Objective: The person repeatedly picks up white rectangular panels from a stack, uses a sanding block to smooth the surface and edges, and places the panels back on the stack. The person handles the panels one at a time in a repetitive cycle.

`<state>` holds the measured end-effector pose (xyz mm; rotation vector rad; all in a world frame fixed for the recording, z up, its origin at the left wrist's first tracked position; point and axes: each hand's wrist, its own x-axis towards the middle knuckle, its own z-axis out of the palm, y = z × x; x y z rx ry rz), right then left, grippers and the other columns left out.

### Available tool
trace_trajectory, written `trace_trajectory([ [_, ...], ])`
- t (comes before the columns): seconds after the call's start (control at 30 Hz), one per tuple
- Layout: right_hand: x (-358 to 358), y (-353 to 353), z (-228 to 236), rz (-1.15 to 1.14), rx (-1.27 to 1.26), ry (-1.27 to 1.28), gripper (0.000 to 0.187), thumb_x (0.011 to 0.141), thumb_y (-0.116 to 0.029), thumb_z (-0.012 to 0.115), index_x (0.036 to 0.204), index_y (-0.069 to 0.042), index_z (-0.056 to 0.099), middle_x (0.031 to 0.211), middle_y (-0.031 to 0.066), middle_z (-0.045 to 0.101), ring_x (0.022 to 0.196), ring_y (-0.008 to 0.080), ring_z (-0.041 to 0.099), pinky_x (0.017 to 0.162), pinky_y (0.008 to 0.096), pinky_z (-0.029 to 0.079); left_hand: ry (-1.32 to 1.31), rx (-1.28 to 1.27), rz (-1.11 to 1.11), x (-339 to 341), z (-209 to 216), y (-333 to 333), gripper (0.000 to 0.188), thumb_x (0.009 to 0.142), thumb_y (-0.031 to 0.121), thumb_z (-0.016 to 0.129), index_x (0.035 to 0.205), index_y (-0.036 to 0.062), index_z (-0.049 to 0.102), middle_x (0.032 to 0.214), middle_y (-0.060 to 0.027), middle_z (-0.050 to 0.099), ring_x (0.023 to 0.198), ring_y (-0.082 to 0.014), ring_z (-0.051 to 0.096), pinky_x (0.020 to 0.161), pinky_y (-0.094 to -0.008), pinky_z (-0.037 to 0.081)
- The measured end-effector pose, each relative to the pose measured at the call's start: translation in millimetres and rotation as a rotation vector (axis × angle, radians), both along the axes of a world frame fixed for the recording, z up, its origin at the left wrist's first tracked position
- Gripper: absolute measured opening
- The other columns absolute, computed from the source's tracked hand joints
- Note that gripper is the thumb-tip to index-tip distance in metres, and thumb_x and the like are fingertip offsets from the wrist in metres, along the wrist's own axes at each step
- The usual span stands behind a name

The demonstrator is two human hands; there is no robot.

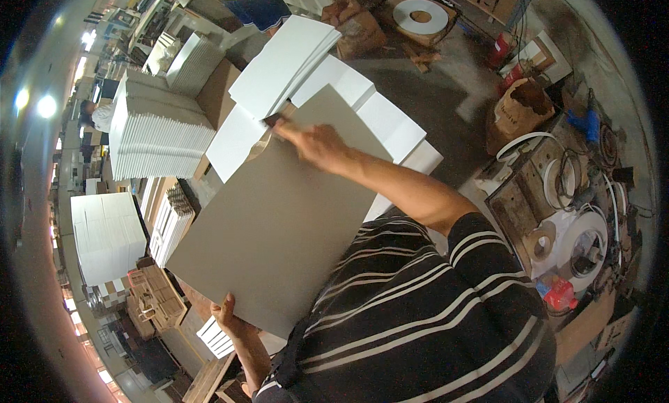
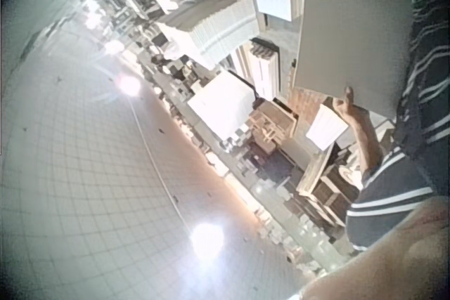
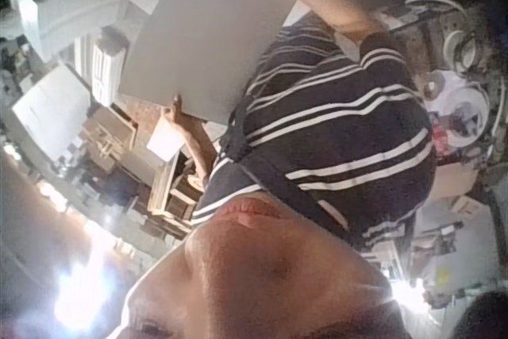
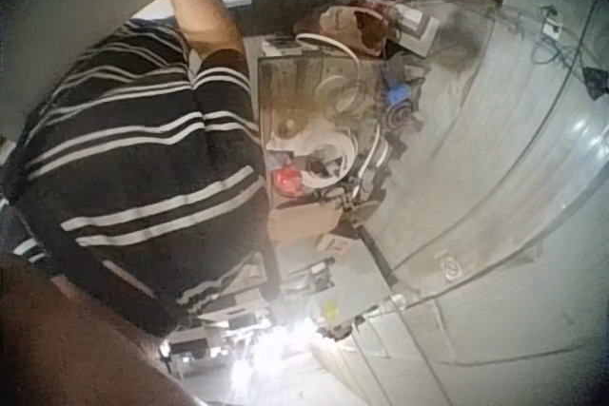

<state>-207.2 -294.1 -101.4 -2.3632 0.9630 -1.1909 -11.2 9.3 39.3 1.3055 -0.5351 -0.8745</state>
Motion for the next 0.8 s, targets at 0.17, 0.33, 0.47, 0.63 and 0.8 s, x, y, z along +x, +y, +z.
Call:
trace_trajectory([
  [0.17,-5.0,-1.6,-23.3,0.107,0.010,-0.095,0.036,0.098,-0.008,0.044,0.134,-0.006,0.049,0.078,0.0144,0.068,0.049,0.0180,0.063,0.044,0.0311,0.054,-0.065,0.059,-0.028,2.6,-5.2,-1.3,0.028,0.077,0.011,0.073,0.099,-0.0059,0.065,0.092,-0.0181,0.070,0.072,-0.0276,0.069,0.066,-0.0382,0.058],
  [0.33,1.7,-0.6,-25.6,0.136,0.349,-0.086,0.033,0.097,-0.011,0.048,0.128,-0.004,0.056,0.080,0.0143,0.070,0.053,0.0216,0.064,0.050,0.0347,0.056,-0.036,0.088,-0.002,3.7,-9.0,2.0,0.029,0.077,0.010,0.072,0.100,-0.0060,0.065,0.090,-0.0178,0.069,0.072,-0.0279,0.068,0.065,-0.0402,0.057],
  [0.47,-1.9,-4.0,-17.5,0.219,0.161,-0.197,0.039,0.094,-0.007,0.051,0.133,-0.005,0.053,0.081,0.0148,0.071,0.053,0.0214,0.064,0.052,0.0340,0.056,-0.047,0.099,-0.007,3.9,-12.4,1.8,0.026,0.075,0.010,0.072,0.095,-0.0060,0.066,0.088,-0.0168,0.069,0.073,-0.0263,0.068,0.065,-0.0391,0.057],
  [0.63,-10.3,-11.2,3.2,-0.050,0.745,0.020,0.040,0.093,-0.016,0.054,0.132,-0.008,0.057,0.092,0.0164,0.072,0.070,0.0249,0.070,0.065,0.0346,0.057,-0.002,0.183,0.040,0.9,-3.5,3.2,0.020,0.071,0.004,0.076,0.088,-0.0026,0.070,0.085,-0.0071,0.070,0.073,-0.0163,0.063,0.069,-0.0298,0.049],
  [0.8,-11.5,-4.0,-1.0,0.282,-0.006,-0.097,0.049,0.088,0.002,0.042,0.134,-0.009,0.054,0.112,0.0222,0.066,0.100,0.0380,0.066,0.080,0.0444,0.056,0.024,0.271,0.088,-12.4,2.6,-3.0,0.013,0.074,-0.001,0.070,0.086,-0.0048,0.069,0.083,-0.0089,0.070,0.071,-0.0160,0.064,0.067,-0.0284,0.051],
])
